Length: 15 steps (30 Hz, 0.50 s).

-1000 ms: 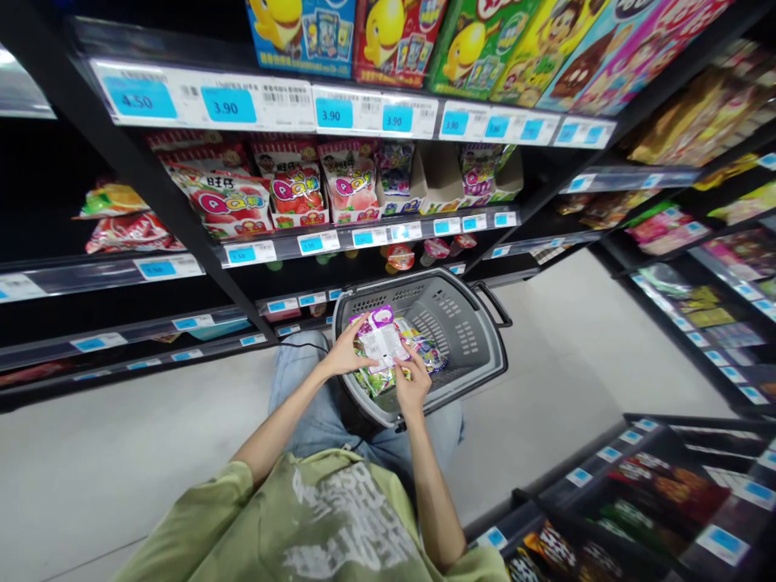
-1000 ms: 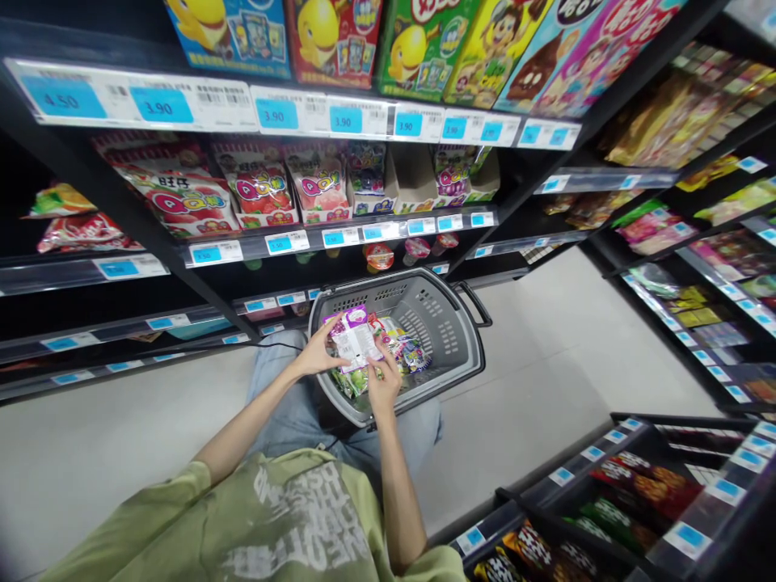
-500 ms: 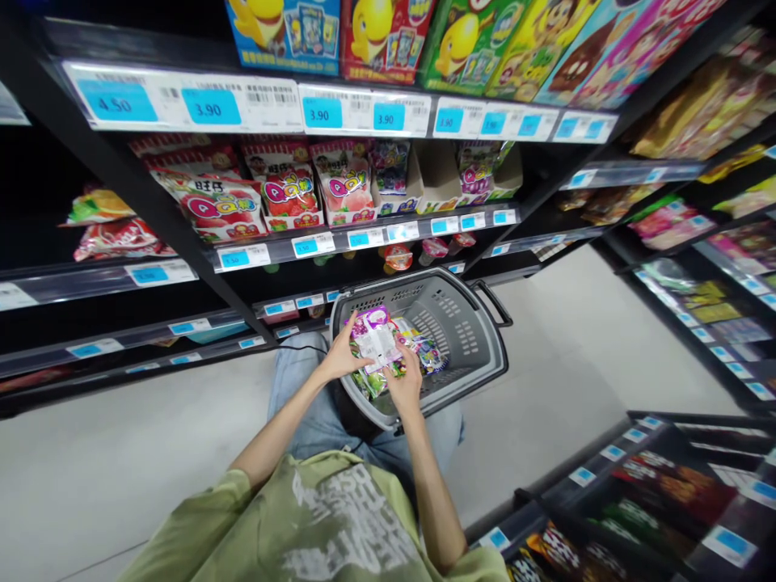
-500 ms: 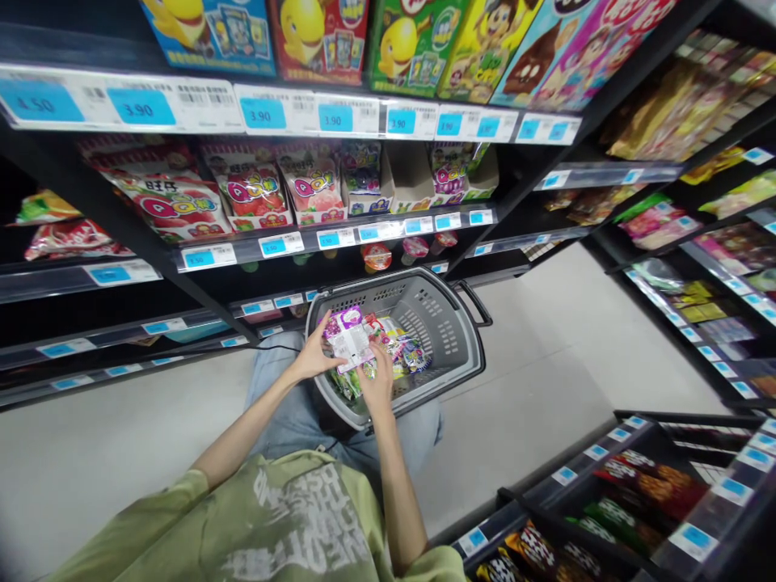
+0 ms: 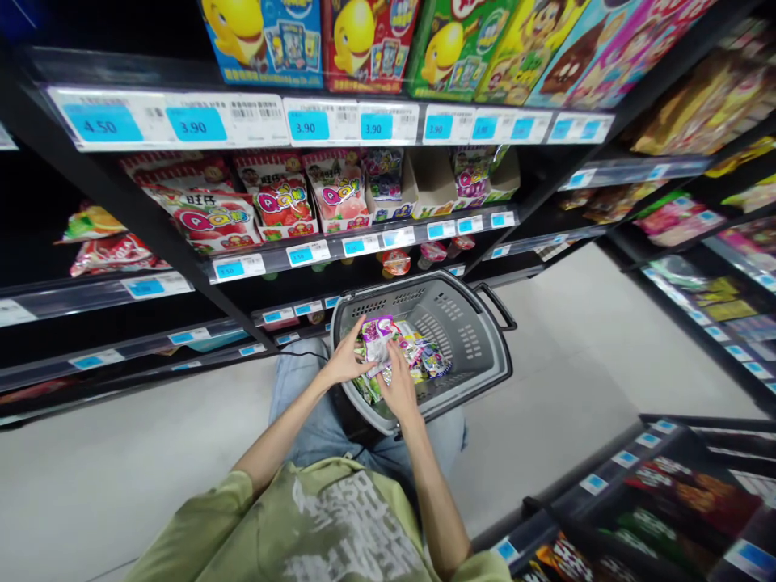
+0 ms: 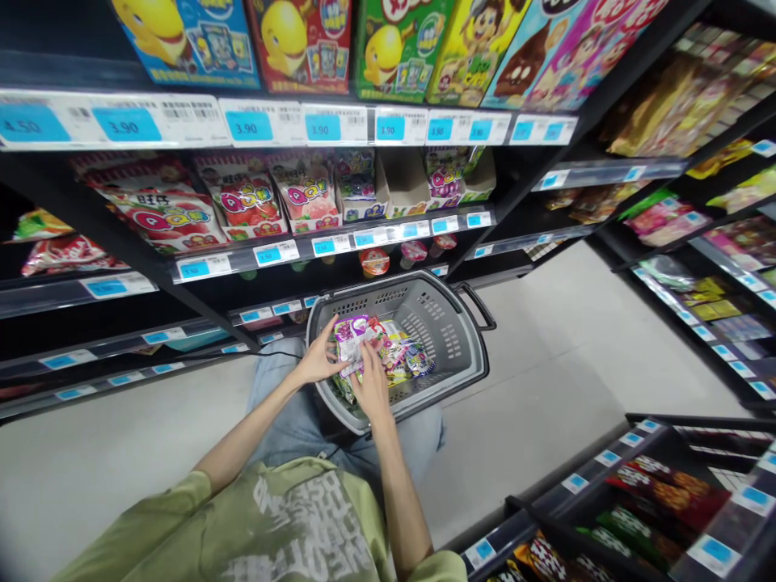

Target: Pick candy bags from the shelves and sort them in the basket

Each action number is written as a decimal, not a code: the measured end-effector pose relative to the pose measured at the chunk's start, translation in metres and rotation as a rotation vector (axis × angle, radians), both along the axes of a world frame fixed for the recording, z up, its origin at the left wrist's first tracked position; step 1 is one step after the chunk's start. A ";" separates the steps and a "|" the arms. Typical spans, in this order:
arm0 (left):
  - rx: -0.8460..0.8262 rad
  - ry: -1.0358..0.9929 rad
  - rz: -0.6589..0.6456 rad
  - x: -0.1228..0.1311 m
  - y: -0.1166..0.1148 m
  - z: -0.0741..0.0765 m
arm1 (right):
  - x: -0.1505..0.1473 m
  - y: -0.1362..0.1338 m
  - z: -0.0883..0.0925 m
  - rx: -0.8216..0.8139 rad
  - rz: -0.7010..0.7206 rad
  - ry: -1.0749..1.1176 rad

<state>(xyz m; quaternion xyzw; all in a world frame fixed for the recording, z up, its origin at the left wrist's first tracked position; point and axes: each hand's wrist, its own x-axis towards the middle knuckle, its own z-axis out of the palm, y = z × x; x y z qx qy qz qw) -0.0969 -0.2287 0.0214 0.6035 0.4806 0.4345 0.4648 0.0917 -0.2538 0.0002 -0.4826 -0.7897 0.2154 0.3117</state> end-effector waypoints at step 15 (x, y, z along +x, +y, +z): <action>0.199 0.296 -0.249 0.049 0.036 0.000 | 0.046 0.046 -0.021 -0.061 -0.029 0.069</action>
